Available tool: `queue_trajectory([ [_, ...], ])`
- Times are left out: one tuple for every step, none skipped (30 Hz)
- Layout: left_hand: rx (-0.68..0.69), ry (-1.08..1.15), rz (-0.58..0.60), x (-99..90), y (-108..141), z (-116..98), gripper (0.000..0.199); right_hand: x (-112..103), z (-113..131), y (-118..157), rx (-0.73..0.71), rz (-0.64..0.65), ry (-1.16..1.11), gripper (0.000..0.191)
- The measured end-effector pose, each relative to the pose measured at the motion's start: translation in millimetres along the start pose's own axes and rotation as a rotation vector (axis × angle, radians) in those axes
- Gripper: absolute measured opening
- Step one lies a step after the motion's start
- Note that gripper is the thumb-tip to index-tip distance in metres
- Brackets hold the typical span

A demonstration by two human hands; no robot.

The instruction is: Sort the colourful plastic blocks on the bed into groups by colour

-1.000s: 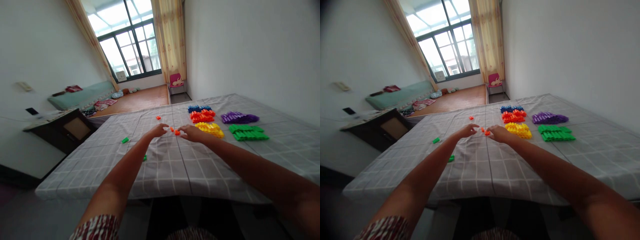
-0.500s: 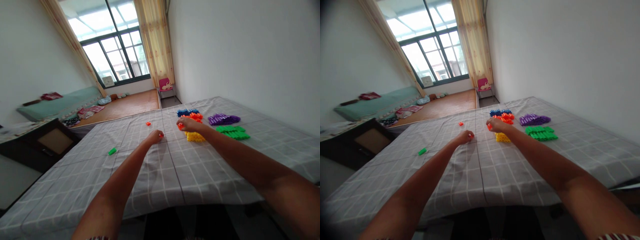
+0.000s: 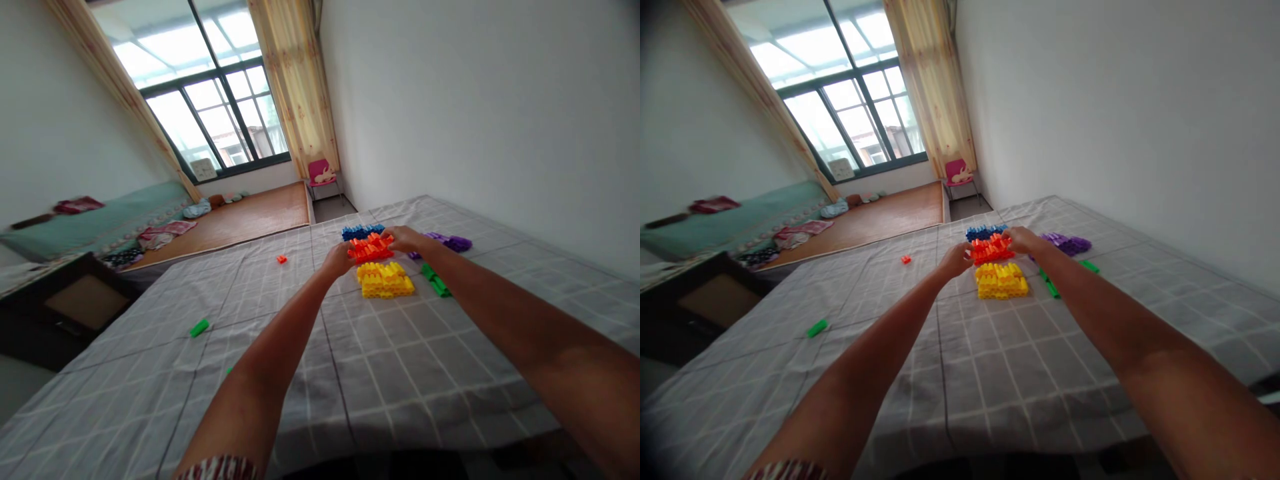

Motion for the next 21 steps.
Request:
queue_trajectory([
  [0.010,0.002,0.001,4.8,-4,-2,0.030,3,-1,-2,-0.011,0.010,0.012,0.034],
  [0.022,0.001,0.005,9.0,-7,-4,0.030,6,-2,-3,-0.018,0.011,0.018,0.035],
  [0.037,-0.004,0.009,12.5,-10,-5,0.030,8,-3,-4,-0.025,0.007,0.018,0.035],
  [0.054,-0.011,0.011,15.5,-12,-6,0.030,9,-3,-5,-0.032,-0.001,0.013,0.035],
  [0.072,-0.018,0.010,18.0,-13,-6,0.029,11,-4,-5,-0.040,-0.011,0.007,0.035],
  [0.088,-0.023,0.009,20.2,-14,-6,0.028,11,-3,-5,-0.048,-0.022,0.000,0.034],
  [0.098,-0.025,0.007,22.1,-15,-5,0.027,12,-3,-4,-0.055,-0.031,-0.005,0.034],
  [0.101,-0.025,0.002,23.7,-15,-4,0.026,13,-3,-4,-0.056,-0.039,-0.006,0.033],
  [0.096,-0.023,-0.004,25.2,-15,-4,0.026,14,-3,-4,-0.050,-0.046,-0.006,0.032],
  [0.084,-0.021,-0.013,26.5,-15,-3,0.027,15,-3,-3,-0.039,-0.053,-0.005,0.031],
  [0.067,-0.020,-0.026,27.7,-15,-2,0.029,16,-3,-3,-0.025,-0.061,-0.006,0.030],
  [0.049,-0.022,-0.042,28.8,-15,-2,0.029,17,-3,-3,-0.012,-0.068,-0.007,0.029],
  [0.035,-0.028,-0.055,29.7,-15,-2,0.029,18,-2,-2,-0.001,-0.075,-0.009,0.028],
  [0.023,-0.035,-0.063,30.4,-15,-3,0.028,19,-2,-2,0.009,-0.082,-0.010,0.028],
  [0.014,-0.043,-0.066,30.7,-15,-4,0.026,19,-2,-1,0.014,-0.090,-0.010,0.027],
  [0.009,-0.049,-0.065,30.5,-14,-5,0.023,18,-1,-1,0.018,-0.101,-0.010,0.026],
  [0.010,-0.051,-0.064,29.5,-13,-6,0.020,15,0,0,0.020,-0.115,-0.011,0.026],
  [0.016,-0.047,-0.068,27.4,-11,-6,0.017,11,3,2,0.019,-0.134,-0.014,0.026],
  [0.023,-0.039,-0.079,23.9,-9,-5,0.016,6,6,4,0.013,-0.159,-0.021,0.026],
  [0.029,-0.030,-0.097,18.8,-7,-1,0.015,0,10,7,0.002,-0.190,-0.034,0.026],
  [0.029,-0.023,-0.118,12.1,-4,6,0.016,-7,17,11,-0.015,-0.226,-0.057,0.025],
])
Point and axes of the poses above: each hand's wrist, its own y-axis away from the middle knuckle, its own x-axis out of the palm, z = x × y, the point moved 1 cm from there along -y, towards the middle knuckle, and after that the axes turned 9 degrees about -z, right-handed, at the moved point
